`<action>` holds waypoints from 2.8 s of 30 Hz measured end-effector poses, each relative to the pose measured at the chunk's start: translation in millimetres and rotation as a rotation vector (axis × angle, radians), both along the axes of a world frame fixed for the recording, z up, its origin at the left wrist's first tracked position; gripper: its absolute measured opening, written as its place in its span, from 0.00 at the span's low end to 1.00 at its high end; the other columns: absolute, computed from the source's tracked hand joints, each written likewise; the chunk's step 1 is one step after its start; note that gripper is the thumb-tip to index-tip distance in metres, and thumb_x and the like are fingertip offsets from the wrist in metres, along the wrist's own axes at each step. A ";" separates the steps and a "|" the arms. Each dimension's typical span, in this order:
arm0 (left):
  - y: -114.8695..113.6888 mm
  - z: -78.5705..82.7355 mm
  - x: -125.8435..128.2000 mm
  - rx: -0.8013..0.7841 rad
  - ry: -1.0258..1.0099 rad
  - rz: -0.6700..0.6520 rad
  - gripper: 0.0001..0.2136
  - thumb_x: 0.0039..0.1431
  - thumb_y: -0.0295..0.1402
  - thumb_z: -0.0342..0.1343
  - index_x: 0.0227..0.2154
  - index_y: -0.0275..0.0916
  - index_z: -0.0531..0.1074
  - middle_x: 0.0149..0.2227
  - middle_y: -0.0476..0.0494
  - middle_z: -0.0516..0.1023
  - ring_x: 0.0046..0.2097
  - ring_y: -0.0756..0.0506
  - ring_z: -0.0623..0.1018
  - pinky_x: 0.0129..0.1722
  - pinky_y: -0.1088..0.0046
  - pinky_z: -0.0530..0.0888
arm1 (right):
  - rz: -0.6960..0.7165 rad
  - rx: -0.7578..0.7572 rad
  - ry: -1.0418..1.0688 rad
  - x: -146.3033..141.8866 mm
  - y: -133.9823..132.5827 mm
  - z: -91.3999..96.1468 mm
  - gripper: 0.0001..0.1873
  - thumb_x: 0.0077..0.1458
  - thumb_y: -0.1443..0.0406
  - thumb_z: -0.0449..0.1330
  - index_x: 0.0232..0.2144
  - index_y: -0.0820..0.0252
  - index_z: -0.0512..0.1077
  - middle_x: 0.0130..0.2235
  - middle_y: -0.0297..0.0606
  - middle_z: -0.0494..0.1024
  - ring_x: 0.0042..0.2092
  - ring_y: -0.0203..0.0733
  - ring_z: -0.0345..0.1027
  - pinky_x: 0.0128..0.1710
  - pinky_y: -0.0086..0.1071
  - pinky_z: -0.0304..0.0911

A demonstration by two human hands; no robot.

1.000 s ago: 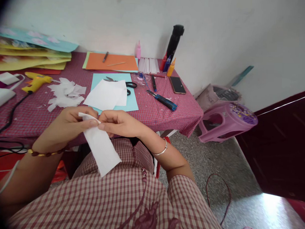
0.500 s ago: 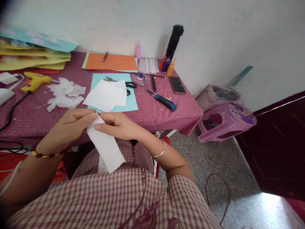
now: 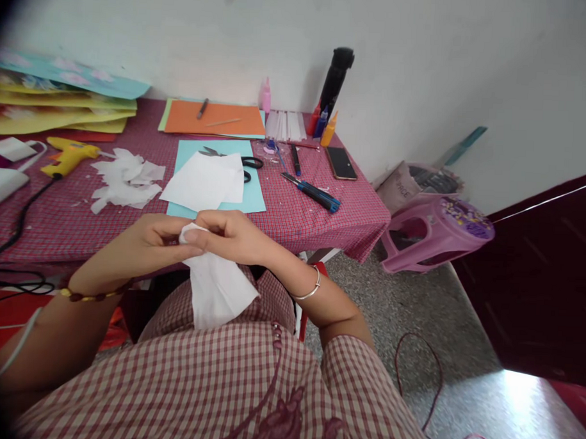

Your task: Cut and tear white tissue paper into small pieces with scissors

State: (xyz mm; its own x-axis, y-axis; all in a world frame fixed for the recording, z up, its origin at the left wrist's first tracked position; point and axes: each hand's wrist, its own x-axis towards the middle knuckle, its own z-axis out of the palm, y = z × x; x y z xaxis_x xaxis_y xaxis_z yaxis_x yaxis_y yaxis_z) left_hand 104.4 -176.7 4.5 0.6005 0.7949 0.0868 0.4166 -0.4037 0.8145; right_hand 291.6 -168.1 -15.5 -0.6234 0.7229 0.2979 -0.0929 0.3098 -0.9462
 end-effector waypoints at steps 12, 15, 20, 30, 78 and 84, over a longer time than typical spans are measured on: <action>-0.4 2.9 -1.9 -0.007 -0.016 -0.026 0.09 0.55 0.37 0.58 0.30 0.37 0.77 0.28 0.49 0.80 0.30 0.49 0.75 0.30 0.78 0.71 | 0.009 0.001 0.071 6.5 5.6 -2.4 0.25 0.58 0.44 0.54 0.28 0.61 0.63 0.25 0.28 0.60 0.27 0.31 0.52 0.26 0.26 0.50; 0.4 2.2 -0.9 0.011 -0.013 -0.059 0.08 0.54 0.37 0.59 0.29 0.37 0.77 0.27 0.50 0.79 0.30 0.49 0.74 0.30 0.78 0.70 | -0.041 0.107 -0.060 4.7 2.4 -0.5 0.25 0.56 0.44 0.57 0.25 0.59 0.60 0.24 0.27 0.56 0.26 0.30 0.48 0.25 0.26 0.47; 0.8 0.6 -0.4 -0.031 -0.016 -0.007 0.10 0.55 0.38 0.58 0.30 0.36 0.76 0.28 0.48 0.78 0.29 0.49 0.73 0.29 0.78 0.69 | -0.192 0.201 -0.102 6.9 1.4 1.3 0.23 0.62 0.49 0.52 0.23 0.59 0.59 0.23 0.27 0.54 0.26 0.30 0.48 0.26 0.27 0.47; -3.7 1.6 -3.5 -0.073 -0.130 0.117 0.14 0.58 0.41 0.56 0.23 0.36 0.70 0.21 0.50 0.67 0.24 0.52 0.65 0.20 0.80 0.61 | -0.254 0.121 0.027 8.0 3.2 0.9 0.23 0.61 0.49 0.55 0.23 0.59 0.60 0.21 0.26 0.57 0.24 0.29 0.50 0.24 0.26 0.49; 3.9 -3.2 2.6 0.010 -0.180 0.191 0.09 0.55 0.32 0.57 0.22 0.38 0.65 0.20 0.53 0.66 0.24 0.53 0.65 0.24 0.76 0.62 | -0.022 0.181 -0.156 -0.1 7.0 -16.6 0.14 0.57 0.56 0.60 0.34 0.63 0.68 0.30 0.32 0.69 0.32 0.33 0.60 0.34 0.28 0.60; 1.2 -3.6 1.9 -0.009 -0.211 0.224 0.10 0.55 0.32 0.57 0.23 0.38 0.64 0.21 0.54 0.65 0.23 0.54 0.64 0.22 0.78 0.61 | 0.212 -0.012 0.009 4.7 13.0 -18.8 0.10 0.54 0.63 0.58 0.37 0.62 0.65 0.33 0.33 0.72 0.34 0.33 0.65 0.35 0.28 0.65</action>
State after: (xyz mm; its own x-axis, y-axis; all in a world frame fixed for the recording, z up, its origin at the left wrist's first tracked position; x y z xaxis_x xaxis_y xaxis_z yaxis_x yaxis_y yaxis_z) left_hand 106.2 -175.5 1.0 0.3797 0.9067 0.1837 0.3153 -0.3135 0.8957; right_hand 296.3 -155.1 -34.3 -0.7595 0.5792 0.2961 -0.1632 0.2711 -0.9486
